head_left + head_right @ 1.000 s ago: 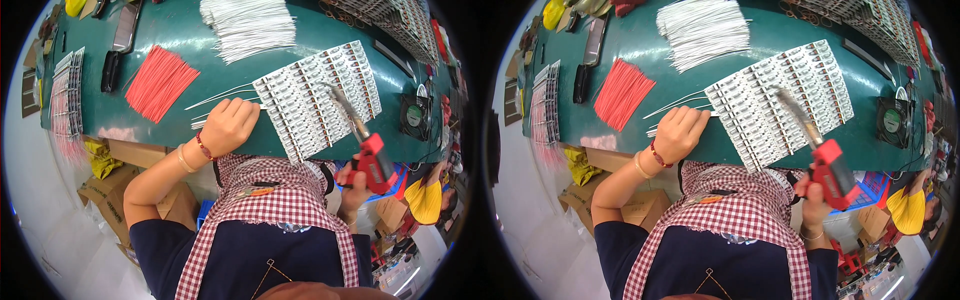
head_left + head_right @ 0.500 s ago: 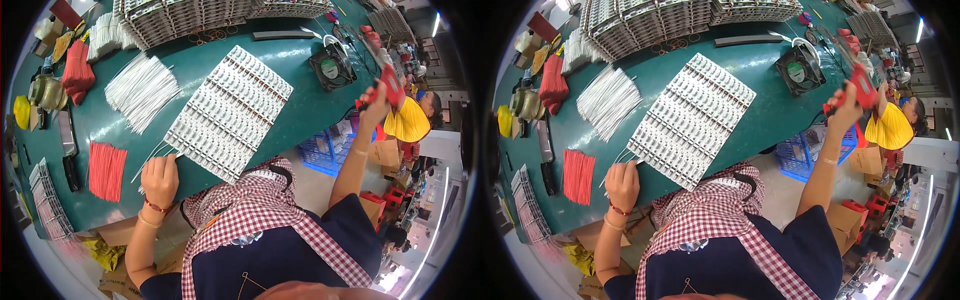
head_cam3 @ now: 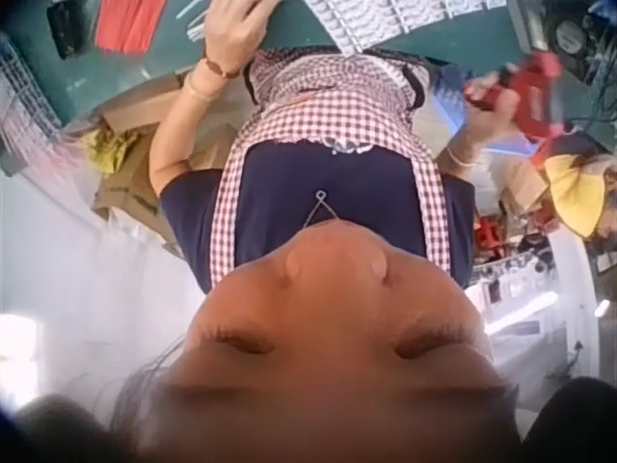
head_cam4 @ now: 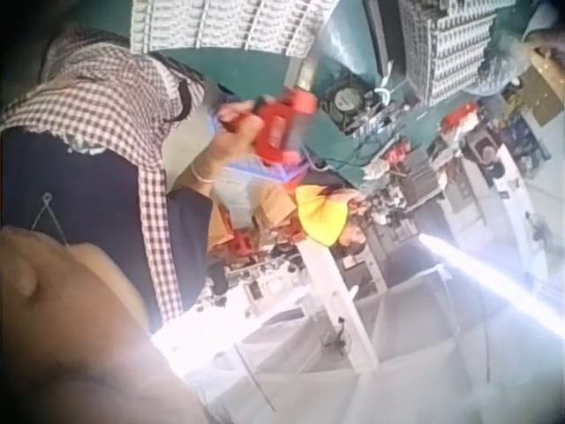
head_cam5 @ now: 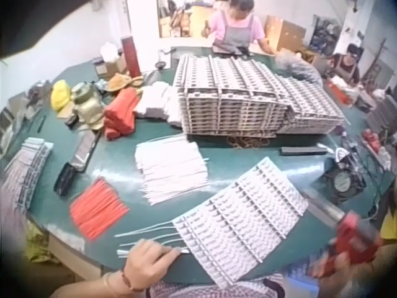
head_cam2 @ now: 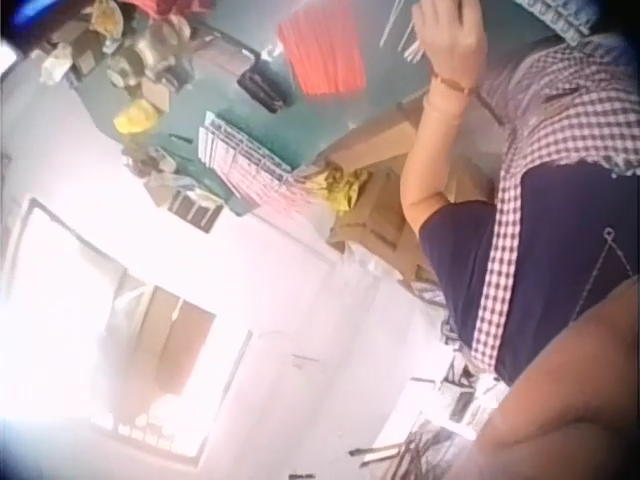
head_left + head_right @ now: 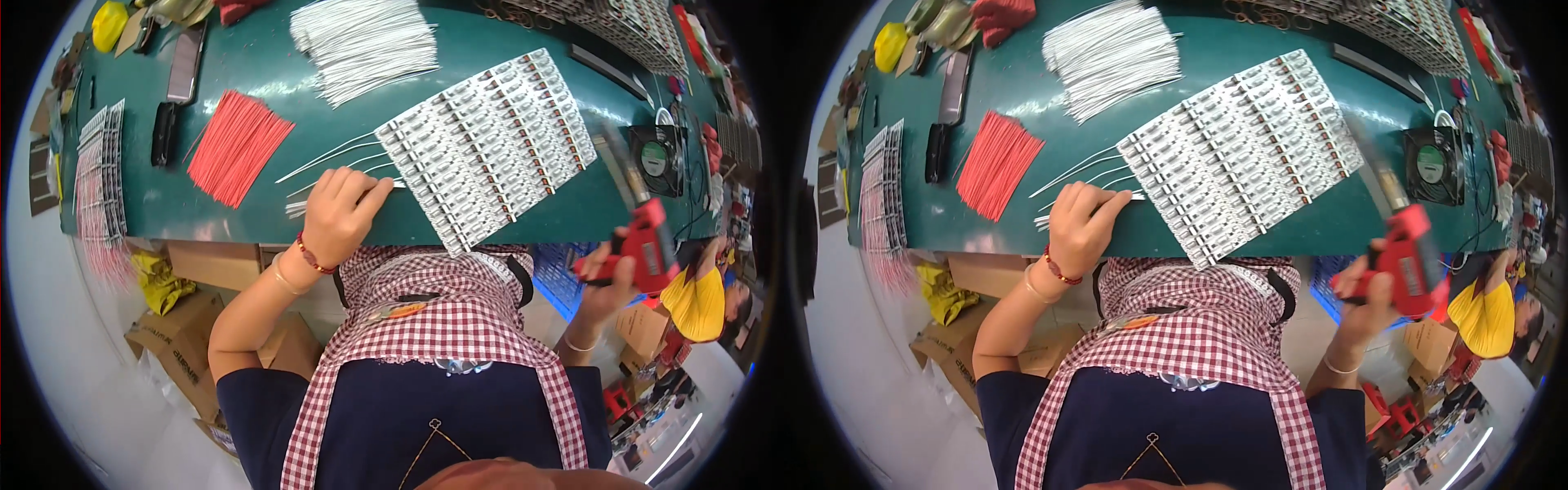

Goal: The person solders white wires and red wires onto an LED board assembly with a soldering iron.

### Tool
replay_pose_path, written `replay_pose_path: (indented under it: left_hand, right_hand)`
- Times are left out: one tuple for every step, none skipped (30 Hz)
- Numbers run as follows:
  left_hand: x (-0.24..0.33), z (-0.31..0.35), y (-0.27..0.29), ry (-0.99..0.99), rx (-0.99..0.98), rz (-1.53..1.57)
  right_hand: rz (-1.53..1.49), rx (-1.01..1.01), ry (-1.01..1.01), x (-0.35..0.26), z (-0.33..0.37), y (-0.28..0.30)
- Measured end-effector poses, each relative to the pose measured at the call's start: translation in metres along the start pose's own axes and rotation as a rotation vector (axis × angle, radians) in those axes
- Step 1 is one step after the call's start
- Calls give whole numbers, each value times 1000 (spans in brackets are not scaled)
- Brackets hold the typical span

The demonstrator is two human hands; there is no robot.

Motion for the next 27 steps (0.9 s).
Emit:
replay_pose_path:
  left_hand:
    - [-1,-1,-1,3,-10,-3]
    - [-1,-1,0,4,2,1]
    - [-1,-1,0,4,15,6]
    - [-1,1,-1,7,26,16]
    - [-2,1,-1,15,23,14]
    - [-2,1,-2,16,20,21]
    - [-2,1,-2,14,16,30]
    - [-2,0,-3,16,13,32]
    - [-2,-1,-4,18,9,37]
    - [-2,-1,-4,25,7,42]
    - [-3,-1,-4,30,6,44]
    - [-3,0,-5,31,-1,44]
    - [-2,0,-4,31,-9,43]
    - [-2,-1,-4,34,-10,45]
    - [-1,-2,-3,37,-18,45]
    - [-1,-2,-3,38,-26,43]
    - [-1,-2,-4,39,-26,42]
    - [-1,-3,-4,35,-24,42]
    - [-1,-2,-5,34,-21,43]
    - [-1,-2,-5,38,-20,42]
    - [-2,-1,-6,38,-16,41]
    - [-2,-1,-6,36,-13,40]
    - [-2,-1,-6,37,-13,39]
    - [-1,-2,-7,38,-15,37]
    - [-1,-2,-6,40,-17,38]
    - [-2,-2,-6,42,-17,38]
    - [-2,-1,-6,41,-19,38]
  right_hand:
    - [-15,-80,-83,14,10,-12]
    - [-14,-130,-148,23,19,-27]
    - [-11,-179,-213,32,25,-39]
    - [-10,-186,-219,38,31,-44]
    - [45,-264,-268,45,36,-52]
    - [101,-342,-317,50,41,-59]
    - [100,-344,-321,51,43,-65]
    - [118,-375,-365,52,46,-71]
    - [137,-405,-408,54,49,-75]
    - [138,-412,-569,60,54,-68]
    - [141,-414,-574,62,54,-67]
    - [205,-419,-542,66,55,-67]
    - [267,-424,-508,71,56,-65]
    - [268,-421,-485,75,58,-63]
    - [270,-422,-487,74,58,-66]
    - [309,-421,-440,70,57,-72]
    - [348,-420,-393,67,57,-76]
    - [347,-422,-392,70,56,-75]
    - [373,-432,-350,73,55,-74]
    - [398,-442,-308,74,55,-73]
    - [400,-445,-309,72,55,-74]
    - [436,-454,-328,70,54,-75]
    - [472,-462,-347,70,54,-76]
    - [471,-464,-347,71,55,-75]
    - [482,-462,-355,71,55,-75]
    - [493,-459,-362,72,56,-74]
    - [495,-460,-363,73,57,-71]
Point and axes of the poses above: each hand's wrist, its own z-axis away from the middle knuckle, its own y-axis out of the back of the hand, x = y × z, the point moved 5 cm from there along -z, towards the middle knuckle, and after that the axes turned 15 degrees about -y, right-handed, at the moved point
